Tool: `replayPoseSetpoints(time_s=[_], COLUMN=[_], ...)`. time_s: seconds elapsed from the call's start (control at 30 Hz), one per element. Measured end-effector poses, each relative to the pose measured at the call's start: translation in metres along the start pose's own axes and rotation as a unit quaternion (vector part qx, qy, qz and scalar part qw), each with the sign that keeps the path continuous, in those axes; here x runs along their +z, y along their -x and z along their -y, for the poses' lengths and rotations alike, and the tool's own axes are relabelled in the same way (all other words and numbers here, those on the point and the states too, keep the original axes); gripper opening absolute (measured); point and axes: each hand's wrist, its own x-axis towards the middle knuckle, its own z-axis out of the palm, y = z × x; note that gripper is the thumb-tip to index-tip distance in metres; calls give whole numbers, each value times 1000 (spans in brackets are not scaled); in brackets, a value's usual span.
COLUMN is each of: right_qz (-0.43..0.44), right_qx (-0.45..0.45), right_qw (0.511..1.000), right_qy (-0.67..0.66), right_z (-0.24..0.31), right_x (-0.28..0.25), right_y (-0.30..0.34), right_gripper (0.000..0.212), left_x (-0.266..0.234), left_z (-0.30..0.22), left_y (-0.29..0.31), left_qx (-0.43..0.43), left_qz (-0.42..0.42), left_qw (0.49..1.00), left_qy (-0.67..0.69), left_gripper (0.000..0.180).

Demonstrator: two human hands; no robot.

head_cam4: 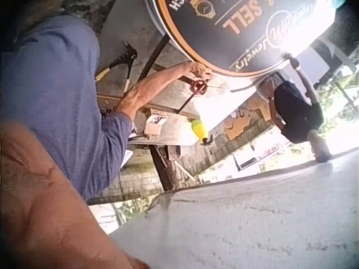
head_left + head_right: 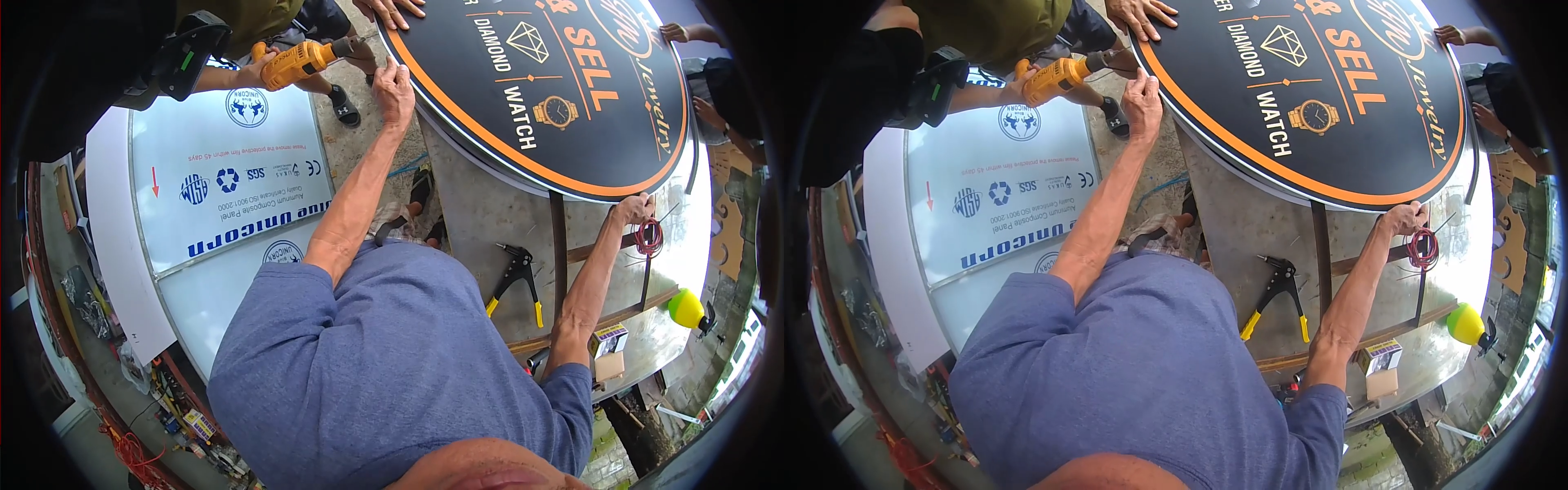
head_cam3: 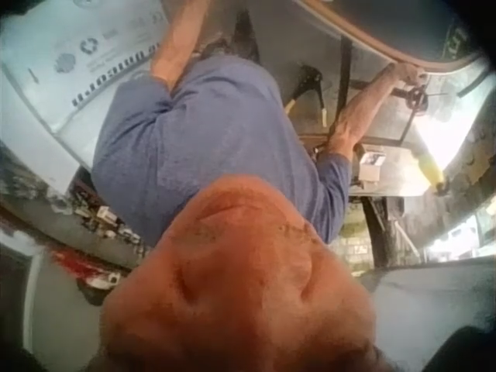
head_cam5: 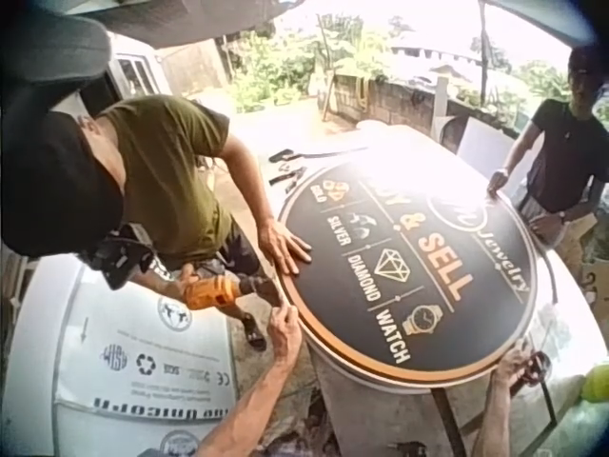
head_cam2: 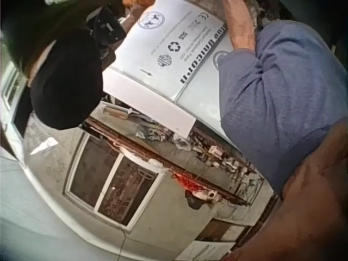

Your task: Assembling a circular business sign onto a frame using a hand riveter and electric drill.

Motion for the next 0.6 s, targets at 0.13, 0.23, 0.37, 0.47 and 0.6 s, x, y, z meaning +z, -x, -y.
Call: replayPoseSetpoints(time_s=[0.13, 0.23, 0.37, 0.47, 0.6], right_qz=[3, -3, -6, -4, 8], right_qx=[-4, -3, -19, -33, -16], right_qw=[1000, 1000, 1000, 999, 999], right_qy=[11, 8, 20, 37, 27], right_z=[2, 5, 5, 3, 3], right_x=[-1, -2, -2, -2, -3], right_y=[2, 4, 4, 4, 4], right_gripper=[35, 35, 35, 36, 36], left_x=[1, 1, 0, 0, 2], left_z=[2, 1, 0, 0, 2], left_y=[-1, 0, 0, 0, -1], left_qx=[-1, 4, 5, 4, 16], left_qz=[3, -2, -1, 9, -3], left_qw=[1000, 1000, 1000, 1000, 1000], left_qy=[-11, -11, -11, -17, -13], left_gripper=[43, 43, 43, 43, 43])
